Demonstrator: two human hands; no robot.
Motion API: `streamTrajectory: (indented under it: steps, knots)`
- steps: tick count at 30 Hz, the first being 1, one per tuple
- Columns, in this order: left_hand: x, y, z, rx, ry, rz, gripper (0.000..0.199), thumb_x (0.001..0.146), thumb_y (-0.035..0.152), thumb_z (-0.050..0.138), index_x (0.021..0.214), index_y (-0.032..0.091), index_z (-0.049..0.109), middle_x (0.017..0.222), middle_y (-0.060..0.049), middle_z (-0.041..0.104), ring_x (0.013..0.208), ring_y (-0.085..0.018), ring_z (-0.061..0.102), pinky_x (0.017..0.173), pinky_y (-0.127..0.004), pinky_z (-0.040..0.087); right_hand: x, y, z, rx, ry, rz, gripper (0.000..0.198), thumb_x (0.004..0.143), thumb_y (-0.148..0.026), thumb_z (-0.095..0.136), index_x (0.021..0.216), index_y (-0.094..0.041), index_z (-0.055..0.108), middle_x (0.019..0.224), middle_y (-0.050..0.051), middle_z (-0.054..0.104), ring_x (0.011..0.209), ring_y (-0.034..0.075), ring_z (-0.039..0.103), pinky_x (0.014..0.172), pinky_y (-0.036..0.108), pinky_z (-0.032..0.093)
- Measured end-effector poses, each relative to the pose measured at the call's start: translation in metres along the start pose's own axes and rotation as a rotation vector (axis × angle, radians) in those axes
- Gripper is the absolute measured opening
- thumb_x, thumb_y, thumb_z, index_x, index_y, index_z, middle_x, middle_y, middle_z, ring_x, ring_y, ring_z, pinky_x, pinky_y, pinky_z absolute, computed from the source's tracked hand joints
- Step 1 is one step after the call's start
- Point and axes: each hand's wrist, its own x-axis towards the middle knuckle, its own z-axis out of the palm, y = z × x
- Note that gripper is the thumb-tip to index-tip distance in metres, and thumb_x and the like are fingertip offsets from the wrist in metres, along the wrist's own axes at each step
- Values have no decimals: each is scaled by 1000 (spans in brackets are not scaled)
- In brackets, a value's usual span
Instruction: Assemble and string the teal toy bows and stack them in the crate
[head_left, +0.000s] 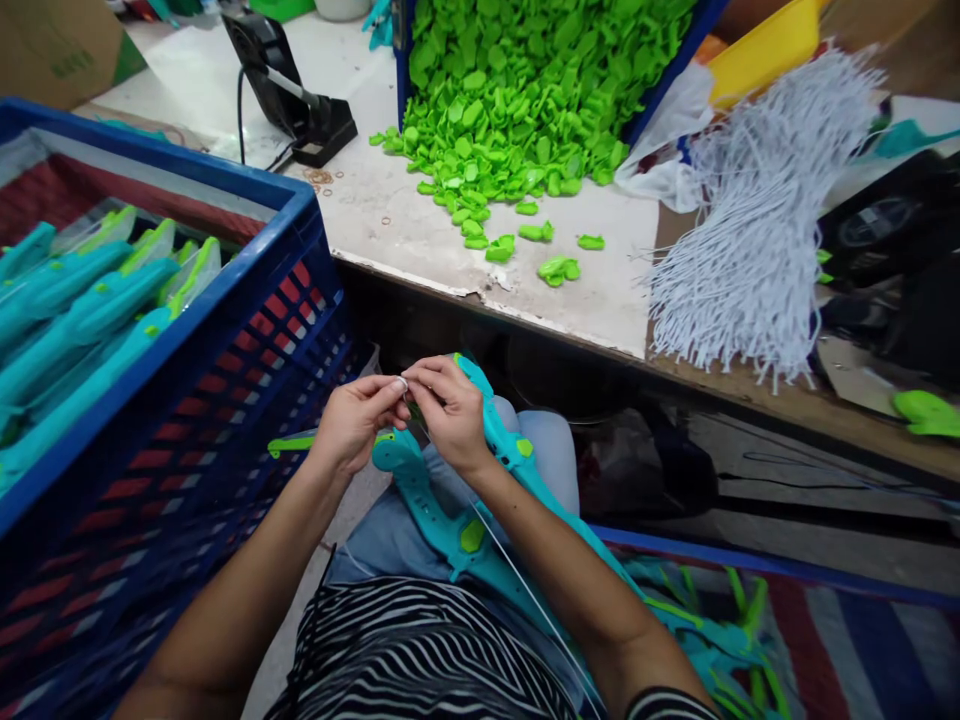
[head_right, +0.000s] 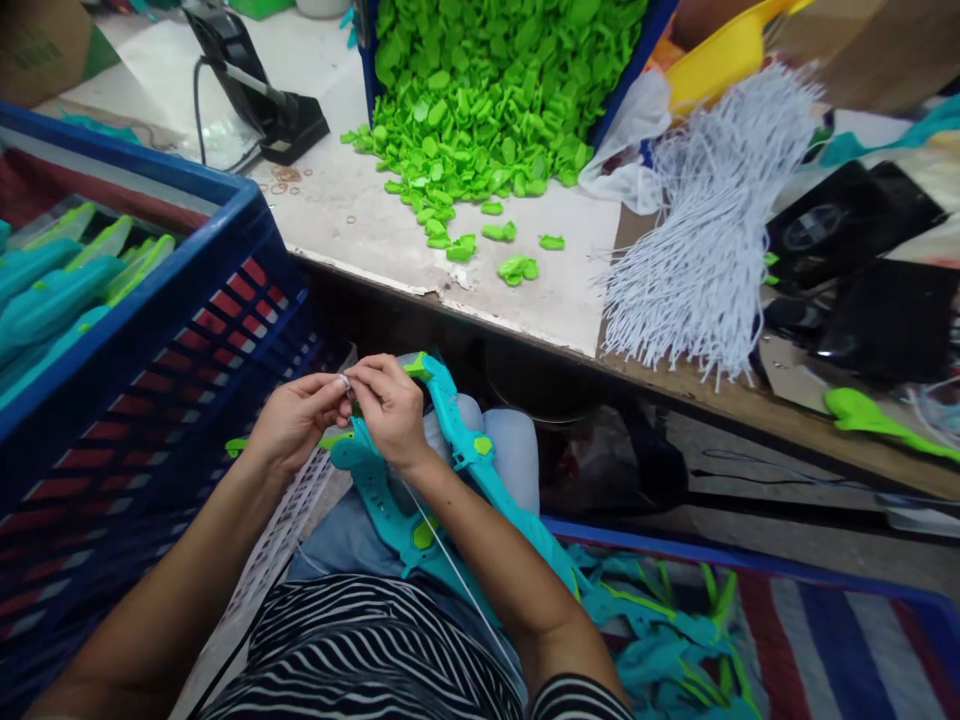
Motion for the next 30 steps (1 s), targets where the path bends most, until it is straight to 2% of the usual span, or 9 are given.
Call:
streamTrajectory:
  steps: [3, 5, 8, 13, 16, 20, 23, 27, 30]
  knots:
    - [-1, 0, 3, 10, 38, 10, 37, 46, 35, 83, 65, 10, 64, 52, 0, 58, 45, -9, 53, 40, -18, 44, 0, 3, -2, -14, -109, -35, 22, 90, -16, 48, 96, -21, 68, 94, 4, 63, 87, 14, 61, 74, 27, 51]
    - [0, -1, 7, 12, 63, 9, 34, 48, 35, 80, 64, 12, 61, 50, 1, 56, 43, -9, 51, 39, -18, 42, 1, 3, -6, -57, -125, -79, 23, 90, -16, 48, 102, -21, 67, 97, 5, 63, 88, 14, 61, 76, 28, 51]
    - [0, 1, 9, 12, 66, -15, 29, 50, 32, 76, 61, 13, 58, 48, 2, 54, 42, -9, 51, 39, -18, 41, 4, 1, -12, -114, -122, -156, 17, 90, -20, 52, 97, -20, 68, 91, 5, 63, 84, 14, 60, 73, 28, 51]
    - [-1, 8, -1, 7, -77, -115, 26, 50, 28, 75, 65, 9, 64, 55, -2, 60, 50, -11, 55, 44, -20, 46, 12, -2, -23, -137, -239, -220, 14, 91, -19, 52, 85, -18, 65, 83, 4, 62, 77, 13, 59, 69, 25, 49]
    - [-3, 11, -8, 75, -132, -148, 28, 49, 23, 77, 70, 8, 68, 59, -3, 62, 52, -11, 56, 46, -19, 46, 12, -4, -26, -136, -302, -232, 16, 91, -18, 49, 81, -18, 62, 80, 4, 61, 76, 13, 58, 69, 26, 49]
    - [-2, 9, -12, 209, -153, -141, 30, 50, 28, 80, 68, 11, 64, 55, 0, 59, 42, -7, 46, 37, -17, 33, 6, -4, -25, -79, -300, -133, 14, 89, -19, 51, 77, -18, 58, 78, 3, 60, 75, 14, 57, 69, 27, 47]
    - [-2, 4, -13, 301, -130, -133, 34, 49, 36, 82, 58, 13, 58, 45, 4, 49, 37, -4, 35, 35, -16, 21, 0, -1, -25, -12, -294, 1, 13, 88, -20, 53, 76, -18, 58, 77, 2, 61, 74, 13, 57, 67, 27, 47]
    - [-5, 0, -15, 348, -154, -171, 35, 51, 41, 81, 60, 11, 64, 45, 4, 45, 42, -4, 32, 41, -17, 19, -8, 1, -30, 45, -326, 68, 12, 88, -20, 53, 77, -18, 59, 78, 2, 62, 74, 13, 59, 68, 26, 48]
    - [-8, -3, -17, 353, -191, -223, 37, 51, 42, 79, 71, 11, 72, 49, 2, 49, 45, -5, 32, 43, -19, 19, -14, 2, -33, 9, -319, 26, 12, 89, -20, 53, 79, -18, 59, 79, 3, 62, 76, 14, 59, 70, 27, 49]
